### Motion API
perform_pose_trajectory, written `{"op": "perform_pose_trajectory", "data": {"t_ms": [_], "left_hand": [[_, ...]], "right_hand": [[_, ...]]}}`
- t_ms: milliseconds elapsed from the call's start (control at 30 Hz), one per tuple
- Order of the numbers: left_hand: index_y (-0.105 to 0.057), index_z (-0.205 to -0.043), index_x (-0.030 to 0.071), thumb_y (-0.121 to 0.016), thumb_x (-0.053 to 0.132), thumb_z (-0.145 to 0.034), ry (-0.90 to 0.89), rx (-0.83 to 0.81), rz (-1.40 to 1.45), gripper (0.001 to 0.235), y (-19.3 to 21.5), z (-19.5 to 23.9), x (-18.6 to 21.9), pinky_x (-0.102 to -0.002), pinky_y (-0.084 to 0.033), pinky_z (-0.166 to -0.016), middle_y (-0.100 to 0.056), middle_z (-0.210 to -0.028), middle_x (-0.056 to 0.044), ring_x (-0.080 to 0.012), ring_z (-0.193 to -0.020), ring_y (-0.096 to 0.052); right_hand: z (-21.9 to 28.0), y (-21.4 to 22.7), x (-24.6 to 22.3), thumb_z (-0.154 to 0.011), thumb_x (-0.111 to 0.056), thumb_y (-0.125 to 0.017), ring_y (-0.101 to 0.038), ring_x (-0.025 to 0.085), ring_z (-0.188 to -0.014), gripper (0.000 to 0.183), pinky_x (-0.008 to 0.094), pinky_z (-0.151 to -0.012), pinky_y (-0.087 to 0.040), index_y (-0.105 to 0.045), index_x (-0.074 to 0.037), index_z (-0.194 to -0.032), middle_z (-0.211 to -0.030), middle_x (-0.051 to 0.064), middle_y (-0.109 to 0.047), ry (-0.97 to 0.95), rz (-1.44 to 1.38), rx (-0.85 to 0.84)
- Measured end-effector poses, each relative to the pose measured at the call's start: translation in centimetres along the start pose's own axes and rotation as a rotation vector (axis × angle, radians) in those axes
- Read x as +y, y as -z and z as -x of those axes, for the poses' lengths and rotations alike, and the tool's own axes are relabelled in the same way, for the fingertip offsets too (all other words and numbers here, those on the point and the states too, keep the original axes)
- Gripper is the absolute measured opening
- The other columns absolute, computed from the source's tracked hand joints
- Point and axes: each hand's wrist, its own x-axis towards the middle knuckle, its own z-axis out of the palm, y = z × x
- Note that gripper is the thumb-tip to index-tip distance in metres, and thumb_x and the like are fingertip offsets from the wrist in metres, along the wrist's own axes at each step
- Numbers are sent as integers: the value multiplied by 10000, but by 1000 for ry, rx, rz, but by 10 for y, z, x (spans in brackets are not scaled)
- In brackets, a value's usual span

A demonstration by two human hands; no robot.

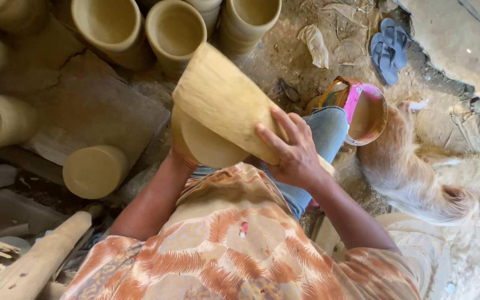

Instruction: The person finishes a clay pot by hand using a wooden paddle to beat the exterior and then smoothing the rim and walls by hand.

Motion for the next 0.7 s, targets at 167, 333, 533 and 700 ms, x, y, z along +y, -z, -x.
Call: {"op": "perform_pose_trajectory", "data": {"t_ms": [167,333,533,700], "left_hand": [[-371,-1613,118,-411,594,-1072,30,1,28,723,-15,-3,4,-538,-398,-1200,-469,-1589,-149,-334,-1416,-509],[-360,-1624,124,-407,617,-1064,107,-33,57,747,-18,1,4,-546,-383,-1211,-448,-1608,-147,-340,-1435,-486],[-347,-1636,133,-402,645,-1056,142,-56,104,776,-20,-3,2,-555,-366,-1225,-421,-1630,-146,-346,-1459,-459],[-336,-1647,139,-398,668,-1048,183,-85,158,801,-25,-10,-1,-563,-351,-1236,-400,-1649,-144,-351,-1478,-436]], "right_hand": [[-4,5,14,-661,-102,-803,-436,466,-1372,947,593,-1143,-398,-465,-246,-1534,-1610,185,-352,-34,-27,-58],[-8,11,16,-557,-79,-755,-432,479,-1362,999,600,-1129,-387,-473,-222,-1505,-1588,211,-351,-153,63,-122],[-6,15,15,-649,-94,-779,-407,497,-1419,991,581,-1169,-382,-412,-179,-1566,-1613,238,-321,-99,-75,-34],[-7,4,17,-616,-68,-788,-431,473,-1390,994,567,-1159,-387,-460,-177,-1548,-1608,236,-361,-124,-39,-165]]}}
